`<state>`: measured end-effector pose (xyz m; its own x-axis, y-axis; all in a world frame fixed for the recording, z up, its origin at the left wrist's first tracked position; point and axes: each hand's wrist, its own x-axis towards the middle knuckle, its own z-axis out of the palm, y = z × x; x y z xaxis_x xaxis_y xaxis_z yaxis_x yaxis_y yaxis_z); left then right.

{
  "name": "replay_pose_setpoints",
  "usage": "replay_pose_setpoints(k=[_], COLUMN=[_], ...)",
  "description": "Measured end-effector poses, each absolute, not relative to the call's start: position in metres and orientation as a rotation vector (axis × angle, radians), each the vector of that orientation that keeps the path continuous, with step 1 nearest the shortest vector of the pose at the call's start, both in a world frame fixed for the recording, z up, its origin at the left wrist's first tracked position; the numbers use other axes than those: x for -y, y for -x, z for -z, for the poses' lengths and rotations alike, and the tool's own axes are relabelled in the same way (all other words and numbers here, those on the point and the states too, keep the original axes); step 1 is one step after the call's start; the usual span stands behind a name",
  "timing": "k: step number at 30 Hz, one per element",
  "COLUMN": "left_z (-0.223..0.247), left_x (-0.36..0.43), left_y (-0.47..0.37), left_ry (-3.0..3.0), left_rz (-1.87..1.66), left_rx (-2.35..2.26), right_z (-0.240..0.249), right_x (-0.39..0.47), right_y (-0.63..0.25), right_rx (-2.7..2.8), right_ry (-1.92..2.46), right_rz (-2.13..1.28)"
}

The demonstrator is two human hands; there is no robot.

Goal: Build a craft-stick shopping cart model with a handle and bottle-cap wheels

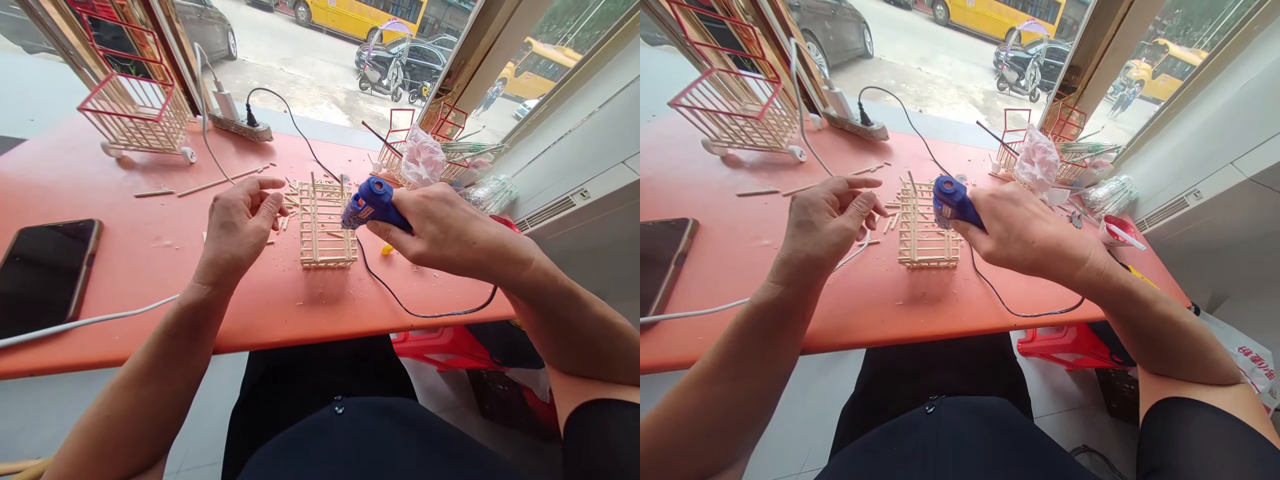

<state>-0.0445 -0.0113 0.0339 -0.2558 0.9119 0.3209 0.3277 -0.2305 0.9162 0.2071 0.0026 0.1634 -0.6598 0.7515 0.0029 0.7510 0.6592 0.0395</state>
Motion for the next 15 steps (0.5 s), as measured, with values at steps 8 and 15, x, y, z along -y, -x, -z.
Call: replay_pose_setpoints(k=[8,15], left_z=[-0.0364,-0.0367], left_x=[0.0123,0.0126], left_y=[0.0445,0.0446], left_ry=[-1.476,-1.483], left_rz=[-1.526,-1.53], left_rx=[-1.521,-1.53], right_z=[-0.167,-0.1723], right_x=[-0.0046,-0.0024], right_y=[-0.2008,-0.1962], right_rx=[-2.794,-2.759], right_ry=[-1.23,-1.227], right_rz=[-0.031,-0.031])
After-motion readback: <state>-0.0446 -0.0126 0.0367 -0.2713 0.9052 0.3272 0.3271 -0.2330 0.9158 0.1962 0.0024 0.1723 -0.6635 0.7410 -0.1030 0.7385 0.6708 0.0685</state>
